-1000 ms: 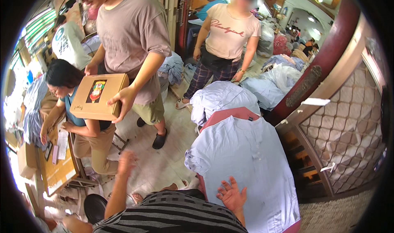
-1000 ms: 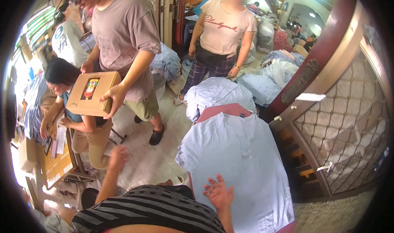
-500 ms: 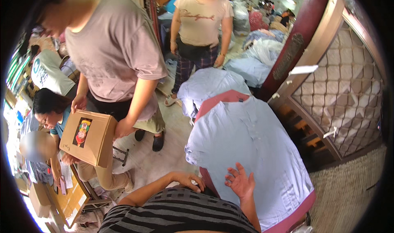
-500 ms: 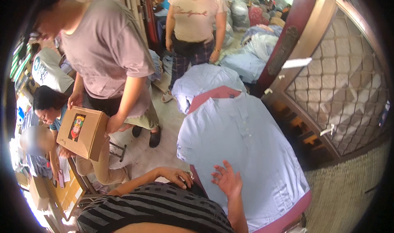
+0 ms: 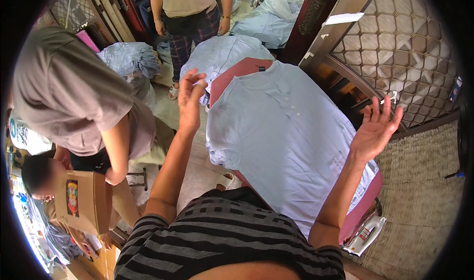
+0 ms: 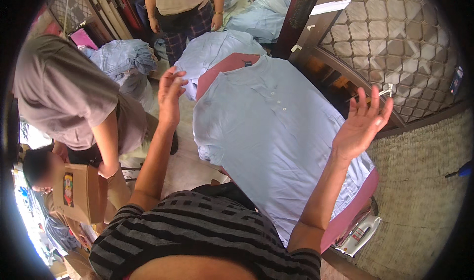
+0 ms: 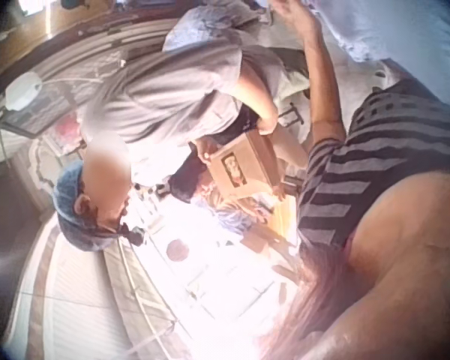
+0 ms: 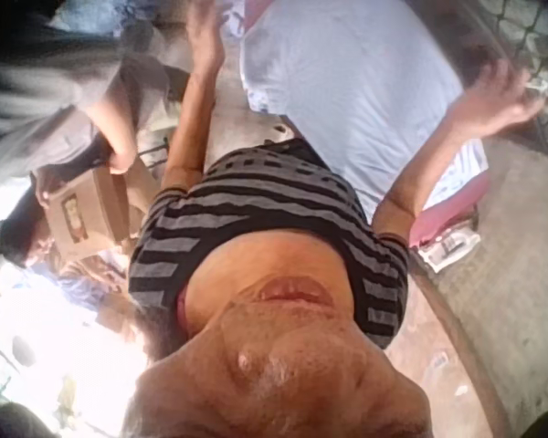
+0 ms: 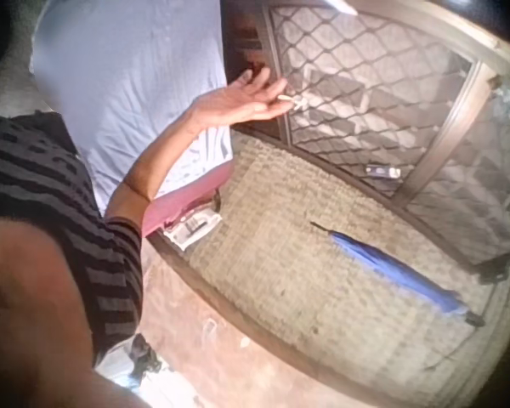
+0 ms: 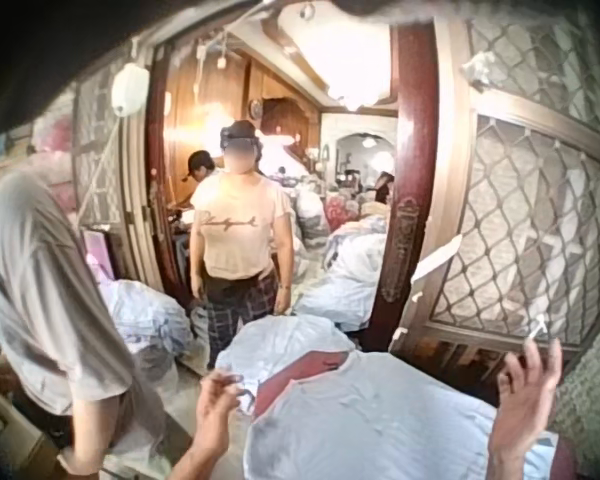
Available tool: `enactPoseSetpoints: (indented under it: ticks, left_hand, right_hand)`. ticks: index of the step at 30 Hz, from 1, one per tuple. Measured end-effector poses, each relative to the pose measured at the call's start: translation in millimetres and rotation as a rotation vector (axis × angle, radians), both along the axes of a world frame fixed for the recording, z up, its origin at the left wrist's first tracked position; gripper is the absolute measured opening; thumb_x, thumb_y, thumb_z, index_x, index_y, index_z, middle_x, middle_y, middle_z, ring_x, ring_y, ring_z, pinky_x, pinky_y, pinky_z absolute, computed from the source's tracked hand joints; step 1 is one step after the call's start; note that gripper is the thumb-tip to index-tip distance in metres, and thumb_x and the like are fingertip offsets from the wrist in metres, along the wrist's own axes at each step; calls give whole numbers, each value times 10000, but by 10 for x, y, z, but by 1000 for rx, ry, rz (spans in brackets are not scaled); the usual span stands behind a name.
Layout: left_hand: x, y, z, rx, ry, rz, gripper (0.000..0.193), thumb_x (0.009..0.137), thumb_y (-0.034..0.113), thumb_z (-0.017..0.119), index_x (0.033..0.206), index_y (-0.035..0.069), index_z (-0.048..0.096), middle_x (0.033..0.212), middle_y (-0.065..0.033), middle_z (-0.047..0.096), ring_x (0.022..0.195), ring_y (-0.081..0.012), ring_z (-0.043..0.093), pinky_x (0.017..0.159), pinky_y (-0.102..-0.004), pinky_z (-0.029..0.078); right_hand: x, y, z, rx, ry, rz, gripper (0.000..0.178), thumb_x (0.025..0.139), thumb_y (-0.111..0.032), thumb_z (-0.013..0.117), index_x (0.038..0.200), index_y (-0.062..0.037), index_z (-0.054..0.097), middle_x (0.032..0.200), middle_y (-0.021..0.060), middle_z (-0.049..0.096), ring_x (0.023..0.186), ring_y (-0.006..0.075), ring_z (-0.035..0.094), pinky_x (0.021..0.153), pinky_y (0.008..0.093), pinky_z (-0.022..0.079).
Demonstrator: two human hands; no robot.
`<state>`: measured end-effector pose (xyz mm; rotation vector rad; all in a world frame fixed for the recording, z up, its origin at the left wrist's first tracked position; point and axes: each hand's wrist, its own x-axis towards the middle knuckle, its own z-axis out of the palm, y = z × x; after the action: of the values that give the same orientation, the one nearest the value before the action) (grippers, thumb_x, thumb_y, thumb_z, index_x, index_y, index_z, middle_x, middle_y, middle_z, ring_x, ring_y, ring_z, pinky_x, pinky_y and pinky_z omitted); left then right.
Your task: The person irons a light blue button-down shirt on an ironing board, using an iron to smooth the collar and front panels.
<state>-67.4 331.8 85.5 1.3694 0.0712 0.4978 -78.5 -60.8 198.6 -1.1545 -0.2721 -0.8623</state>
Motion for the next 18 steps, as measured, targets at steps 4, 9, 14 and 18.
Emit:
enactPoseSetpoints:
  ticks: [4,9,14,18]
  left_hand:
    - [490,-98,-672,460,132,-36,449,913,323,696,1260,52,605,1177,-96,635,1031,-247,598,905,-392,449]
    - [829,-300,-924,1016,167,119,480,812,370,766,1161,61,655,1001,-116,624,965,-316,574,868,-462,435]
    - [986,-372,-1027,988,160,170,318,821,299,759,1030,84,652,938,-67,600,983,-286,553,824,-467,396]
    - [1081,-415,-1074,708,96,75,181,857,170,714,960,63,611,872,-67,621,844,-266,583,759,-429,425]
  right_hand:
    - [489,124,-718,-173,541,119,541,978,-419,587,1433,-162,448,1330,64,583,1104,202,582,931,352,443]
    - [1473,455,-1508,-725,771,250,406,989,-310,588,1334,-96,587,1266,67,634,1059,162,616,893,302,483]
    - [2455,766,-1790,-1162,472,-9,346,948,-135,549,1265,-11,614,1300,202,612,1161,352,613,1009,404,473]
    - [3072,662,-1848,-1407,368,120,380,937,-63,504,1304,-20,595,1286,230,612,1185,393,588,1063,432,428]
